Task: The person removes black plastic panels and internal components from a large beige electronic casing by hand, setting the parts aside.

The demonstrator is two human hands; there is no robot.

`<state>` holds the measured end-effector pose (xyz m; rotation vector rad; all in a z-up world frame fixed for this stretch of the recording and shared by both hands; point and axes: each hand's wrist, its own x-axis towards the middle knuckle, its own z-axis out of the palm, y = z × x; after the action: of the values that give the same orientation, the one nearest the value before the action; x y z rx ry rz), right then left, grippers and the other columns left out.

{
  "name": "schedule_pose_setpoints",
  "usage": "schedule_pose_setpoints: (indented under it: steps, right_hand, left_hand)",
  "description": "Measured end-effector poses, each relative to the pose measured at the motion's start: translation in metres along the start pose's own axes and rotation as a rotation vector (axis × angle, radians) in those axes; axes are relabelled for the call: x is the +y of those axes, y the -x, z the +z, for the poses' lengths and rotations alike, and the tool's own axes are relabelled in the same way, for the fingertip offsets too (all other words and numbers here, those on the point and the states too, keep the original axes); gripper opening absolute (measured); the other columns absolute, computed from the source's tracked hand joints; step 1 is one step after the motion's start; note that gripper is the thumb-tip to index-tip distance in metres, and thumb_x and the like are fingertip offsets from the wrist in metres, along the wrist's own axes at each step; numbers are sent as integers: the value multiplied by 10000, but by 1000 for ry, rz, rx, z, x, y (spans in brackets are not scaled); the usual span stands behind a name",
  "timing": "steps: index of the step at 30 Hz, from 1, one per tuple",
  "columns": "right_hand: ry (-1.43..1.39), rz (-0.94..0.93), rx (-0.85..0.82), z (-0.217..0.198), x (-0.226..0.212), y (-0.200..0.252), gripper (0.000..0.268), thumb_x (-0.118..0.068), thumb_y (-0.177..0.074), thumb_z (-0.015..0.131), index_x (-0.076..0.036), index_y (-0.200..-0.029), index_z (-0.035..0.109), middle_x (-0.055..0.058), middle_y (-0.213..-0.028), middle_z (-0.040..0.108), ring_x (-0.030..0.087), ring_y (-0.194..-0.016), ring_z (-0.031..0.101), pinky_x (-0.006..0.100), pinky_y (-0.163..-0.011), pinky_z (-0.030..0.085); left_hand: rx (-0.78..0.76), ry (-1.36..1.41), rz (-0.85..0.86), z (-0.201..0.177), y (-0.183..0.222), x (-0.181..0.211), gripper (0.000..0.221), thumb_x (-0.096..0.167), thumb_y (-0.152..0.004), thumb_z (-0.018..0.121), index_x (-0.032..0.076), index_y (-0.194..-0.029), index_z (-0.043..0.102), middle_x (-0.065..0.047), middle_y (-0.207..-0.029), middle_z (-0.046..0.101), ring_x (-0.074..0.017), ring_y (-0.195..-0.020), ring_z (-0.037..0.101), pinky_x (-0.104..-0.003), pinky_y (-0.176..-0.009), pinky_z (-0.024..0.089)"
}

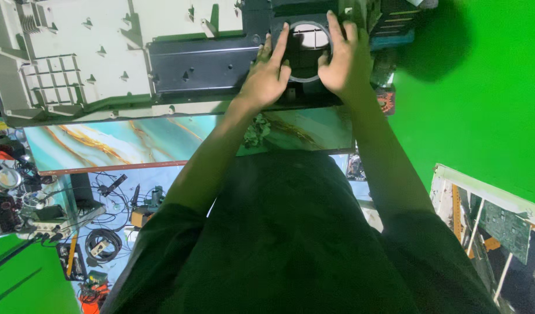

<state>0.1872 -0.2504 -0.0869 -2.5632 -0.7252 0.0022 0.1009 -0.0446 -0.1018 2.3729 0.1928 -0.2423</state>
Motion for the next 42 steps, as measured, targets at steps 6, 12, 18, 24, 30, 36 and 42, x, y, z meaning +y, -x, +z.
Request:
schedule_pose_setpoints:
  steps: [6, 12, 18, 24, 30, 36, 42]
  right_hand:
    - [-34, -30, -2, -5, 4, -4, 816, -85, -849, 697, -143, -1622, 444, 190, -1357, 561, 409, -1274, 517, 488, -1050, 500]
    - [-21, -84, 24, -3, 6, -8, 791, -110, -884, 696, -142, -1636, 457, 195, -1391, 565, 421, -1272, 509, 500, -1110, 478]
    - [-21, -52, 35, -2, 3, -5, 765, -125, -894, 673, -147, -1631, 465, 170, -1355, 599, 405, -1246, 522, 492, -1103, 486]
    - [-29, -35, 45, -1, 2, -5, 775, -123, -852, 675, -150, -1604, 489, 176, -1313, 613, 405, -1235, 532, 508, -1052, 504]
    - [-65, -41, 56, -4, 0, -4, 771, -124, -875, 663, -170, -1625, 489, 205, -1365, 611, 417, -1255, 548, 506, -1053, 518]
    - [150, -60, 76, 1, -4, -9, 708, -261, -902, 688, -123, -1572, 504, 294, -1475, 552, 525, -1270, 476, 615, -1036, 403]
    - [13, -38, 7, 6, -2, -11, 634, -243, -1024, 618, -68, -1609, 445, 217, -1563, 515, 464, -1401, 474, 518, -1205, 358]
  left_hand:
    - [31, 253, 40, 5, 6, 5, 771, 174, -1048, 435, 333, -1658, -9, -454, -1632, 89, -612, -1511, 133, -557, -1209, 349]
    - [11, 241, -35, -2, 12, 15, 750, 185, -1074, 428, 319, -1671, -6, -482, -1621, 75, -654, -1447, 215, -570, -1182, 376]
    - [-35, 95, -73, -15, 10, 15, 777, 281, -1006, 469, 317, -1636, 14, -415, -1627, 214, -599, -1166, 601, -528, -1009, 550]
    - [56, 48, 67, -16, 11, 10, 793, 280, -1036, 495, 297, -1669, 18, -396, -1577, 369, -555, -1053, 683, -532, -1004, 544]
    - [30, -41, 33, -31, 11, 21, 822, 325, -988, 525, 315, -1663, 56, -365, -1532, 457, -528, -982, 707, -509, -967, 561]
    - [-19, -464, -100, -32, 2, 30, 815, 431, -946, 525, 317, -1653, 136, -252, -1594, 318, -495, -1429, 402, -682, -1116, 307]
    - [161, -603, 120, -20, 4, 19, 792, 352, -954, 477, 129, -1659, 192, -63, -1727, 64, -453, -1561, 261, -727, -1209, 131]
